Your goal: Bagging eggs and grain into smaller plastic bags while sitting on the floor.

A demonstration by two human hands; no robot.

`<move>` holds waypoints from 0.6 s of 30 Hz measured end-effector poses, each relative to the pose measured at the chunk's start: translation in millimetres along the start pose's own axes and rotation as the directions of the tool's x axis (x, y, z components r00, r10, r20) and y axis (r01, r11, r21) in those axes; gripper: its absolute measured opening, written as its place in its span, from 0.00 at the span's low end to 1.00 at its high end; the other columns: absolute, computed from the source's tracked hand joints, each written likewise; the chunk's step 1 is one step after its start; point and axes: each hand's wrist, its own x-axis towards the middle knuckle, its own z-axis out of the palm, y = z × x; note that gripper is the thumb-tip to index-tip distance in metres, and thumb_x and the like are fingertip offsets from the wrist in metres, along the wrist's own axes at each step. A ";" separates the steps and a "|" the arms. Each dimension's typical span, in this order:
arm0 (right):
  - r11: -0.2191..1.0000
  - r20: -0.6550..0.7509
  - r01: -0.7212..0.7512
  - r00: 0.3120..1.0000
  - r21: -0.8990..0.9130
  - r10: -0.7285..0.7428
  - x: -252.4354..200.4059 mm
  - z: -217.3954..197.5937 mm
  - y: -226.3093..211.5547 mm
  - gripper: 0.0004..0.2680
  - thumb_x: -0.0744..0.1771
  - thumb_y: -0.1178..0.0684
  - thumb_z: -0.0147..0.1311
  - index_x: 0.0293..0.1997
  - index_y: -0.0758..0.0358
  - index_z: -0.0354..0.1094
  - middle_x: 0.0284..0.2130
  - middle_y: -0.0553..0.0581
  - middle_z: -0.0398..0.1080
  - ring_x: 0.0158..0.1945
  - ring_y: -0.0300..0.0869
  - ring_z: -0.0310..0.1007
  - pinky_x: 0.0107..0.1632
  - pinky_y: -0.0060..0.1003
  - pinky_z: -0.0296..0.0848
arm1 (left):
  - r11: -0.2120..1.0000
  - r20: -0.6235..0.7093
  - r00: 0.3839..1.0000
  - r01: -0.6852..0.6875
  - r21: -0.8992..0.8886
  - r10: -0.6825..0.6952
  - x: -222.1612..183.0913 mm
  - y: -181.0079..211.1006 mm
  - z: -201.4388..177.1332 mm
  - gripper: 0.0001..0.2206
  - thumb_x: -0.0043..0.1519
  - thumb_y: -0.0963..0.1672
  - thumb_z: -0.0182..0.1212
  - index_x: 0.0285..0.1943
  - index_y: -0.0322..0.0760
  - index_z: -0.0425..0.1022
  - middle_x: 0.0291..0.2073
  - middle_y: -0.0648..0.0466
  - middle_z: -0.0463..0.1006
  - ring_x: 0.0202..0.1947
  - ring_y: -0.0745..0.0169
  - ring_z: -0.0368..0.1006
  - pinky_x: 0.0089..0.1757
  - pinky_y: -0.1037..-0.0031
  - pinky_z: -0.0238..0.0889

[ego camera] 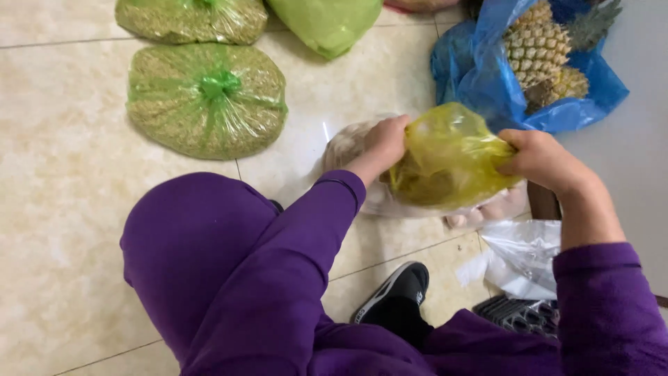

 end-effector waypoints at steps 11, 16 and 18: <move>0.995 -0.085 -0.005 0.996 0.102 0.013 3.3 -19.6 -8.3 0.15 0.61 0.70 0.59 0.52 0.74 0.71 0.40 0.64 0.74 0.40 0.52 0.70 0.48 0.44 0.69 | 0.975 0.119 0.986 0.138 -0.174 -0.118 -11.9 19.6 -24.7 0.11 0.66 0.44 0.44 0.46 0.43 0.74 0.43 0.52 0.83 0.41 0.48 0.75 0.44 0.59 0.67; 0.990 -0.157 0.014 0.988 0.141 0.008 -2.1 -28.4 -14.6 0.11 0.62 0.72 0.58 0.47 0.74 0.72 0.38 0.65 0.72 0.40 0.52 0.70 0.46 0.46 0.69 | 0.970 0.110 0.988 0.131 -0.207 -0.110 -1.4 15.0 -21.4 0.15 0.68 0.47 0.37 0.47 0.44 0.73 0.38 0.53 0.82 0.39 0.51 0.75 0.42 0.61 0.65; 0.998 -0.099 -0.011 0.995 0.065 0.018 -1.1 -19.3 -10.8 0.11 0.62 0.69 0.58 0.49 0.75 0.73 0.36 0.66 0.74 0.37 0.52 0.71 0.45 0.45 0.70 | 0.989 0.061 0.997 0.056 -0.140 -0.047 -2.5 12.5 -8.2 0.12 0.66 0.42 0.43 0.49 0.47 0.74 0.39 0.52 0.82 0.39 0.49 0.77 0.40 0.57 0.68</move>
